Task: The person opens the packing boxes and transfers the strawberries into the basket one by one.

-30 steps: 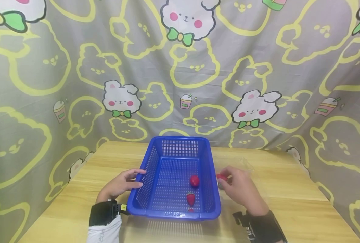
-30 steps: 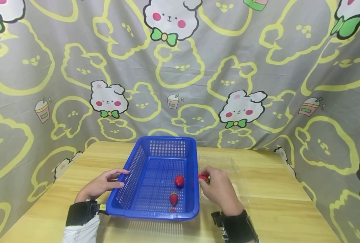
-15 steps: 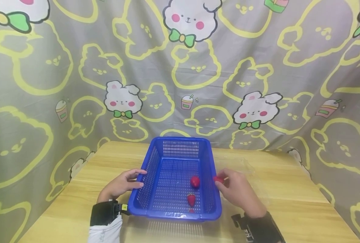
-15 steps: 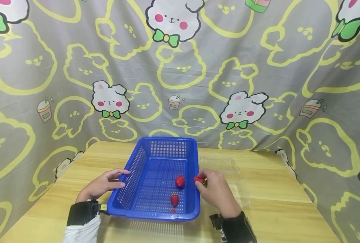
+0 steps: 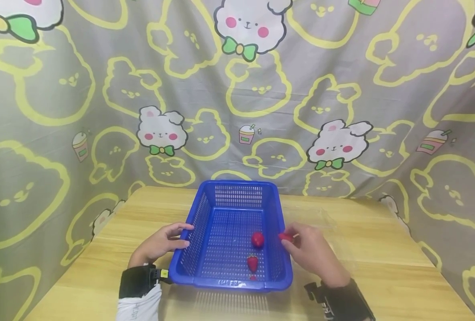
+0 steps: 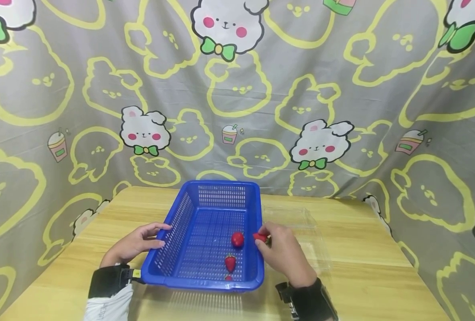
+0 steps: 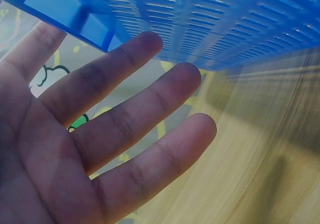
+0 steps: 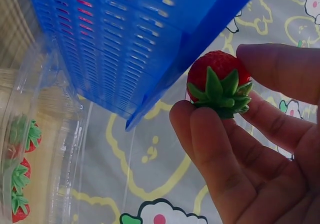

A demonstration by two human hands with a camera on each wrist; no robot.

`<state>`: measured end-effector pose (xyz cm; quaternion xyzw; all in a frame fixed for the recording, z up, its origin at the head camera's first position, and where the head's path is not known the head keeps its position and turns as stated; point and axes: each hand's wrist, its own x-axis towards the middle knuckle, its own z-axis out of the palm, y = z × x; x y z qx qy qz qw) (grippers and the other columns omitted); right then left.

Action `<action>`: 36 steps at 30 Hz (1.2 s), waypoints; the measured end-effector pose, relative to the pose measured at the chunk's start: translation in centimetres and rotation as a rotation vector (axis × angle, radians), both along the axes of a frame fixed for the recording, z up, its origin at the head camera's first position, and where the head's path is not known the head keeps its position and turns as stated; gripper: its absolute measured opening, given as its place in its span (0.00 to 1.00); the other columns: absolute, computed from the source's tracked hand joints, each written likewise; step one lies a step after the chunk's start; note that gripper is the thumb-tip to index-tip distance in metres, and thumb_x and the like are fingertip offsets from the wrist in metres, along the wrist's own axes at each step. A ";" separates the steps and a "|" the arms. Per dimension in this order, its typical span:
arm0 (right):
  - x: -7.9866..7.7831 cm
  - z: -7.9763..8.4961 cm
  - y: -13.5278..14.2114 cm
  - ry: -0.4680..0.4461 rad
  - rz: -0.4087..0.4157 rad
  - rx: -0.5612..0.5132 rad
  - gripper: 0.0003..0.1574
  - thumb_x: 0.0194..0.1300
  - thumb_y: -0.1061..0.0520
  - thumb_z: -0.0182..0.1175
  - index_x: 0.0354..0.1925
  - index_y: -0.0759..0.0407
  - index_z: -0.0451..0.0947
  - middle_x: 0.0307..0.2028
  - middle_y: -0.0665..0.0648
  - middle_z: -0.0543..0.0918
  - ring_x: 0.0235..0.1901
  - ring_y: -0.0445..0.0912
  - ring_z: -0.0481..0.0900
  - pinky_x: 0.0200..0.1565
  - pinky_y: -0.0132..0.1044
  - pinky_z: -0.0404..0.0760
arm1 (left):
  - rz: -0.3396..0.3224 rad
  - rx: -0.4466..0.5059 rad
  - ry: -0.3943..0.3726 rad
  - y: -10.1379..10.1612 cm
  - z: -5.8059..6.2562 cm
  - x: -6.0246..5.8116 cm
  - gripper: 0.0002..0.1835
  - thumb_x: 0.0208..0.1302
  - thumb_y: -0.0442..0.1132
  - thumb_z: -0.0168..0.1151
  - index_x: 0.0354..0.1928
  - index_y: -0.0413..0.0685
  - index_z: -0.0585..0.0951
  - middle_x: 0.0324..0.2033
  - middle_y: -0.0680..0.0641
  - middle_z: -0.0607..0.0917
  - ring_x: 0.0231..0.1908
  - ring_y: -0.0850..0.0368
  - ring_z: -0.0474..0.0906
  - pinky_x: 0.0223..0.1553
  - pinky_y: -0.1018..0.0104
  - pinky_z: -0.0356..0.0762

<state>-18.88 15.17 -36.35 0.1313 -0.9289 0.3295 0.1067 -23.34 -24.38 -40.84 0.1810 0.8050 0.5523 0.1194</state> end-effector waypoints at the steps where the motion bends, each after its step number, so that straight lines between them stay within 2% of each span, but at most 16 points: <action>1: 0.0 0.0 -0.1 -0.001 0.001 -0.001 0.05 0.60 0.60 0.68 0.34 0.54 0.81 0.28 0.47 0.81 0.26 0.38 0.76 0.31 0.34 0.78 | -0.001 0.000 0.000 0.0 0.0 0.0 0.27 0.66 0.38 0.63 0.63 0.35 0.70 0.63 0.25 0.67 0.57 0.32 0.72 0.52 0.42 0.76; 13: 0.2 -0.6 -0.9 0.083 0.098 -0.007 0.08 0.58 0.63 0.68 0.31 0.54 0.78 0.27 0.46 0.79 0.26 0.37 0.75 0.30 0.31 0.78 | -0.010 0.001 0.010 -0.5 -0.4 0.3 0.26 0.66 0.38 0.63 0.63 0.35 0.70 0.63 0.25 0.67 0.57 0.31 0.71 0.51 0.42 0.76; 20: 0.0 -0.7 -1.0 0.127 0.088 0.017 0.09 0.56 0.63 0.70 0.31 0.54 0.78 0.24 0.44 0.75 0.24 0.38 0.72 0.28 0.31 0.75 | 0.004 -0.005 0.005 -0.1 -0.2 -0.1 0.26 0.66 0.39 0.63 0.63 0.37 0.71 0.64 0.26 0.65 0.58 0.30 0.70 0.52 0.42 0.76; 24: 0.1 -0.7 -1.2 0.127 0.091 0.020 0.09 0.56 0.63 0.71 0.32 0.55 0.79 0.26 0.44 0.77 0.26 0.39 0.73 0.30 0.32 0.77 | 0.010 -0.012 0.004 0.0 0.0 -0.1 0.26 0.66 0.39 0.63 0.63 0.37 0.71 0.64 0.26 0.66 0.58 0.30 0.70 0.51 0.41 0.76; 30: 0.2 -1.0 -1.4 0.198 0.139 0.025 0.10 0.54 0.63 0.71 0.32 0.55 0.79 0.26 0.44 0.76 0.27 0.39 0.73 0.30 0.31 0.76 | -0.003 -0.004 0.005 0.0 -0.1 -0.1 0.26 0.66 0.38 0.63 0.63 0.35 0.70 0.63 0.25 0.67 0.57 0.31 0.71 0.51 0.42 0.76; 36: 0.3 -1.4 -1.8 0.198 0.162 0.033 0.10 0.54 0.62 0.72 0.32 0.54 0.79 0.24 0.42 0.74 0.25 0.41 0.72 0.28 0.31 0.73 | 0.000 -0.008 0.003 0.0 -0.1 -0.1 0.26 0.66 0.38 0.62 0.63 0.36 0.71 0.63 0.26 0.67 0.57 0.32 0.72 0.51 0.42 0.77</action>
